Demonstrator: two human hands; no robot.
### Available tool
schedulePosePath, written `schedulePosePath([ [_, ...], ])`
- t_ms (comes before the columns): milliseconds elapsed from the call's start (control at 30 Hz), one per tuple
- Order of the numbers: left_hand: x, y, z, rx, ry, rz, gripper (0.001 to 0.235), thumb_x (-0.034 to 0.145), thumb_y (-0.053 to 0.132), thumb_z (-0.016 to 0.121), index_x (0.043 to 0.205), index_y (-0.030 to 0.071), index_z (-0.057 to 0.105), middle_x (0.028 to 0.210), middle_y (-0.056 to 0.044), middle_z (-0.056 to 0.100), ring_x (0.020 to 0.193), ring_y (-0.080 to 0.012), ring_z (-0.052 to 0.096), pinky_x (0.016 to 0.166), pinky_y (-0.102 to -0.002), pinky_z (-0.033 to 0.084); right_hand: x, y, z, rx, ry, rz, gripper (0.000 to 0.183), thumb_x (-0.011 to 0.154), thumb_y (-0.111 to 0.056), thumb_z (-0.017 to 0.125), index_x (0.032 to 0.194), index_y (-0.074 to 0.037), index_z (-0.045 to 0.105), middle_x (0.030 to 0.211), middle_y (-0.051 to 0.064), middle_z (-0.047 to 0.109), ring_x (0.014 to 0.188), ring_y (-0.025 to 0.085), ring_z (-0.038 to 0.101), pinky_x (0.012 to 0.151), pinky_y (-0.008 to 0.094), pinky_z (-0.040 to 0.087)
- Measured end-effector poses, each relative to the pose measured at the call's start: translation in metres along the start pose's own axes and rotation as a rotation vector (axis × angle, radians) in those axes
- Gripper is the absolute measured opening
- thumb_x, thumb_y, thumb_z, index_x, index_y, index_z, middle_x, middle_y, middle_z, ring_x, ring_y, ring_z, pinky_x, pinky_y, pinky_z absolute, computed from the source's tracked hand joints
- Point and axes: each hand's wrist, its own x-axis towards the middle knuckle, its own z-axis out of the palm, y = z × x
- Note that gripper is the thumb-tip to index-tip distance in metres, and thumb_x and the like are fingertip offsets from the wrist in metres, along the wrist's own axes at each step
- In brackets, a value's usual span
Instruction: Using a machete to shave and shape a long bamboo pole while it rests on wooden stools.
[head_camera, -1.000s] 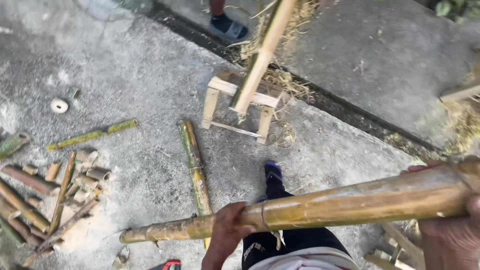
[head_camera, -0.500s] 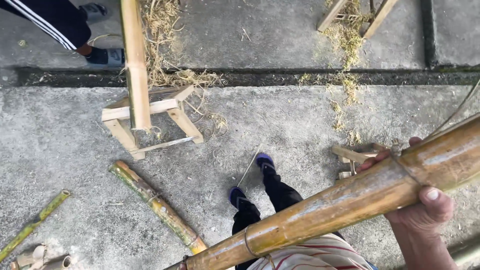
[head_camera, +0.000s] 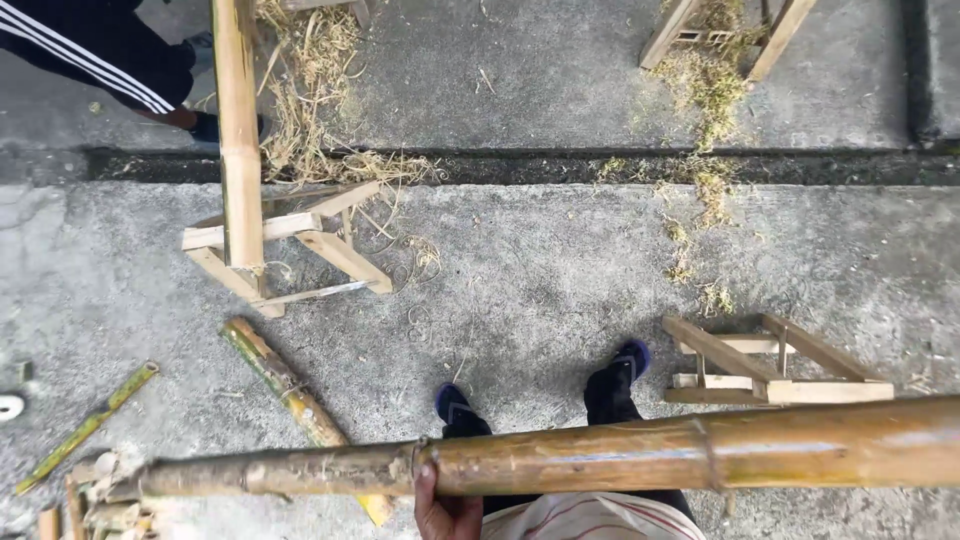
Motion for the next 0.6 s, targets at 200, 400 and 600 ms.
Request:
schedulePosePath([
  [200,0.001,-0.103,0.193,-0.022,-0.036,-0.068,0.054,0.074,0.017,0.079,0.126,0.014,0.066,0.114,-0.005,0.074,0.108,-0.0263,0.068,0.099,-0.053,0.052,-0.052,-0.064,0.179,0.121,-0.152,-0.245,0.033,0.094,-0.012,0.058,0.126,-0.003,0.061,0.124,0.015,0.068,0.111,0.027,0.065,0.09,0.045,0.061],
  [400,-0.018,-0.214,0.3,0.104,-0.164,-0.177,0.052,0.072,0.012,0.08,0.122,0.007,0.066,0.114,-0.008,0.075,0.109,-0.0261,0.07,0.102,-0.049,0.053,-0.07,-0.144,0.308,-0.275,-0.18,-0.637,0.043,0.092,-0.008,0.065,0.134,0.002,0.056,0.132,0.014,0.067,0.116,0.022,0.061,0.093,0.036,0.057],
  [600,0.008,-0.289,0.384,0.226,-0.253,-0.309,0.046,0.074,0.006,0.081,0.118,0.003,0.066,0.115,-0.01,0.073,0.111,-0.0254,0.068,0.105,-0.048,0.054,-0.063,-0.255,0.354,-0.136,-0.29,-0.794,0.047,0.094,-0.017,0.067,0.134,0.0,0.052,0.131,0.015,0.065,0.117,0.024,0.063,0.103,0.038,0.053],
])
